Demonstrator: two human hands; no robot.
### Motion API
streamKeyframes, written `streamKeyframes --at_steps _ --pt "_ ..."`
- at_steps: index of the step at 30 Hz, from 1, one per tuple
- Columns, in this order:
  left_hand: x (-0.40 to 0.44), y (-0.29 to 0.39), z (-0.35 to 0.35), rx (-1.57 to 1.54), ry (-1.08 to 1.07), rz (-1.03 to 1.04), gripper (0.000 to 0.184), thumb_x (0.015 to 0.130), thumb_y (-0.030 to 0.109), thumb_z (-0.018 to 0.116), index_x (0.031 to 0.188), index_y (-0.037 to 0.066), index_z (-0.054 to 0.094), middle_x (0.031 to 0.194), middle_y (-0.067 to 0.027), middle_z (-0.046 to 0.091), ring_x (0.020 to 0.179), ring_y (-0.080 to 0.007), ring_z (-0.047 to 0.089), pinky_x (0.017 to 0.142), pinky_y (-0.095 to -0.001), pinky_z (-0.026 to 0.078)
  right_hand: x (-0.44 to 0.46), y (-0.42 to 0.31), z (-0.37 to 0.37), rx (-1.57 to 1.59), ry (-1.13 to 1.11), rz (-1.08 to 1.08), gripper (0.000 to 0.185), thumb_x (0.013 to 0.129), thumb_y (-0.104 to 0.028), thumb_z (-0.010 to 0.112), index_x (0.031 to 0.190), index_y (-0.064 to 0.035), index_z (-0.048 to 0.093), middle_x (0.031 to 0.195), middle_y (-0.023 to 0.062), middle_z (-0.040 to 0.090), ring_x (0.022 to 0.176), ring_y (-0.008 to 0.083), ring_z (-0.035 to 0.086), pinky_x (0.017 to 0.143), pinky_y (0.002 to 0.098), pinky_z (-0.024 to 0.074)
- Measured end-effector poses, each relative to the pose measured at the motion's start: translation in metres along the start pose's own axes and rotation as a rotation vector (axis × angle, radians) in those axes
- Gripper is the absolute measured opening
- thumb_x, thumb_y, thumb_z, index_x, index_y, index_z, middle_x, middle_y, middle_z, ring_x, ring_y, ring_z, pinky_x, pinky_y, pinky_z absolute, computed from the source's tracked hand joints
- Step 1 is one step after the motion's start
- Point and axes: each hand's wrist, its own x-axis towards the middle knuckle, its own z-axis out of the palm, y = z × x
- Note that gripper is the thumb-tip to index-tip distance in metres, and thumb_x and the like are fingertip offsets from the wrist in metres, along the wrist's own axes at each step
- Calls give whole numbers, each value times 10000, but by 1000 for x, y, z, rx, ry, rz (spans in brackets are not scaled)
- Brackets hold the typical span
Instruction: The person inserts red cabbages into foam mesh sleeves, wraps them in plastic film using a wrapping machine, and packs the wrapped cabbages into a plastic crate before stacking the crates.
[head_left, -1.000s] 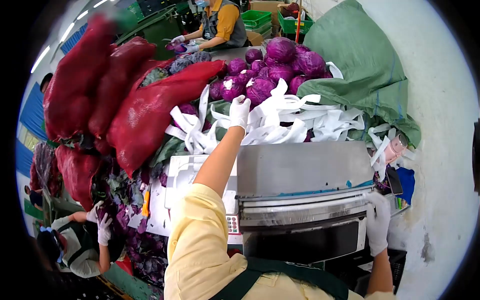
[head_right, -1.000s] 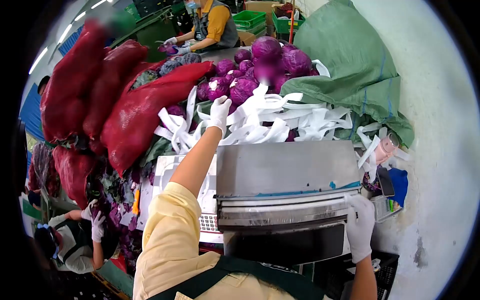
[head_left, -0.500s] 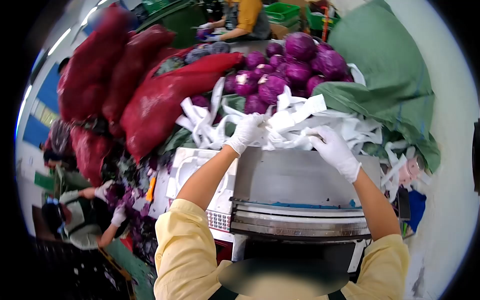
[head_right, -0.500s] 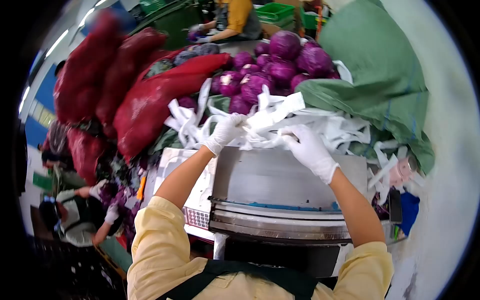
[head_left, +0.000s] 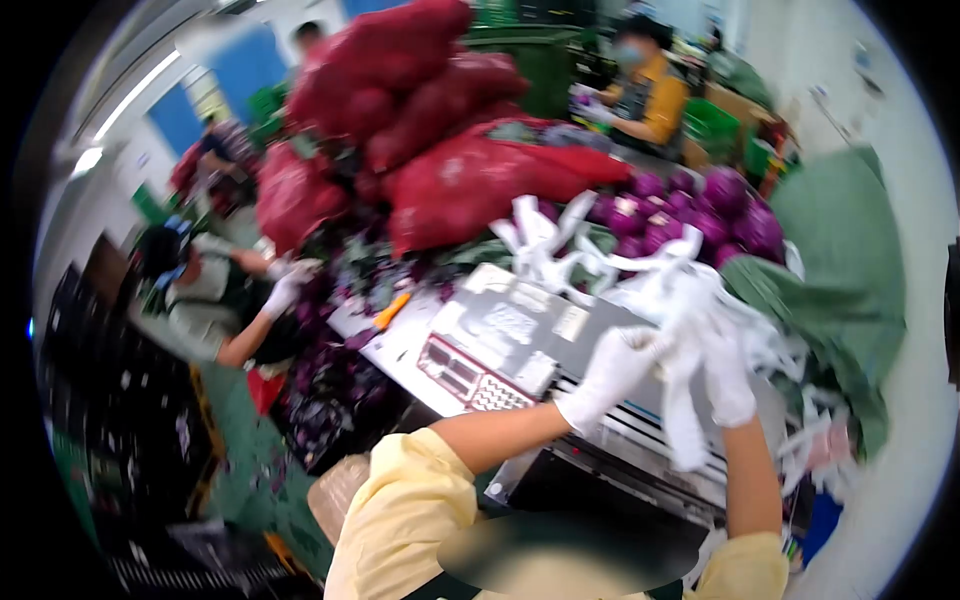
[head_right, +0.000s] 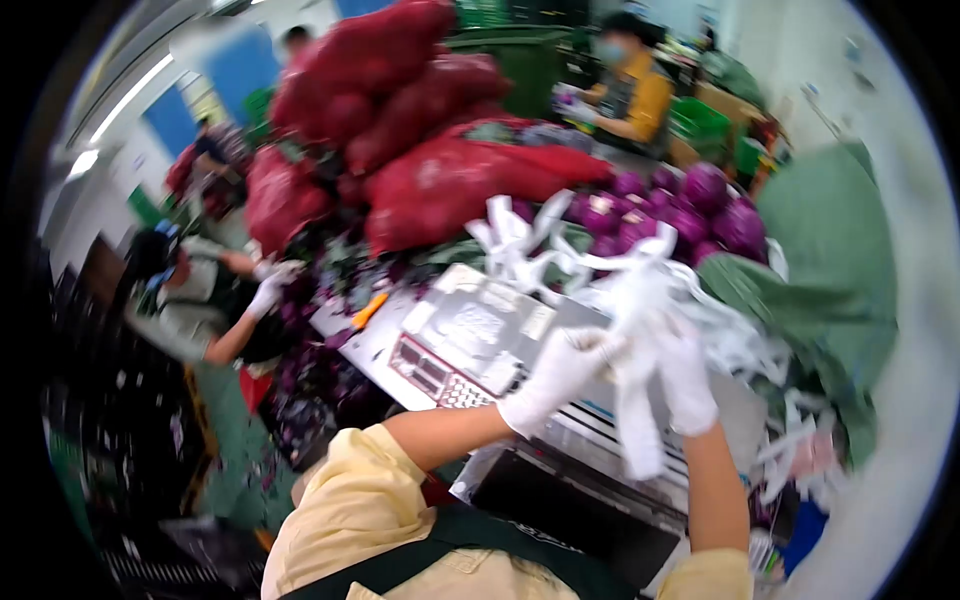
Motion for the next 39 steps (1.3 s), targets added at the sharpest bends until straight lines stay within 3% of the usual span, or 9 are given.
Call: streamKeyframes --at_steps 6,17,20,25,28,30,31,34,39 --pt "-20 14 -23 217 75 407 525 883 107 654 1357 26 445 1202 -92 564 1081 -156 551 956 -315 440 -43 -25 26 -90 -182 50 185 951 -108 530 1031 30 623 877 21 621 795 83 556 721 258 471" --pt "-37 23 -18 -311 30 152 157 897 170 674 968 40 621 858 29 605 804 -55 568 747 -221 470 -48 -25 54 286 -213 -22 375 997 -264 507 1204 45 556 1041 96 637 888 139 617 796 280 514" --pt "-31 20 -21 580 566 876 142 854 131 703 866 29 605 903 -6 596 820 -80 550 746 -229 458 -44 -14 60 151 -128 -3 275 953 -125 525 1163 37 595 1057 84 637 945 118 583 853 261 472" --pt "-11 25 -38 -355 168 261 43 921 83 581 922 64 543 839 10 524 767 -55 488 684 -218 443 -33 -24 70 33 -11 -5 117 923 -29 528 974 -12 632 873 23 616 808 88 580 696 229 484" --pt "6 22 -82 -251 -351 -246 109 910 172 641 957 93 584 901 33 584 845 -13 537 707 -189 441 31 1 45 967 -53 325 290 1015 -207 415 1152 10 549 1084 105 596 990 200 586 865 319 480" --pt "44 -16 -104 341 -560 126 192 892 188 651 1052 88 618 1006 -10 644 885 -122 582 771 -289 472 56 8 29 320 -221 210 259 971 -151 476 1147 11 574 1110 100 609 970 179 573 889 314 462" --pt "81 -51 -123 834 -535 523 232 883 206 659 1076 82 622 1048 -31 659 892 -170 593 792 -334 480 88 32 12 -282 -349 -85 249 947 -133 510 1123 15 603 1090 99 627 965 166 570 894 311 457" --pt "165 -30 -151 487 228 -27 218 789 35 605 991 -37 644 847 -91 674 732 -128 632 550 -289 496 129 59 30 -447 -633 187 183 870 -132 610 987 8 621 841 50 605 768 121 515 719 281 452" --pt "307 -96 -135 443 434 121 396 851 377 557 867 9 701 797 -216 664 802 -333 661 754 -401 495 263 101 11 83 116 275 343 912 -313 593 963 9 701 886 124 704 801 203 670 652 347 510"
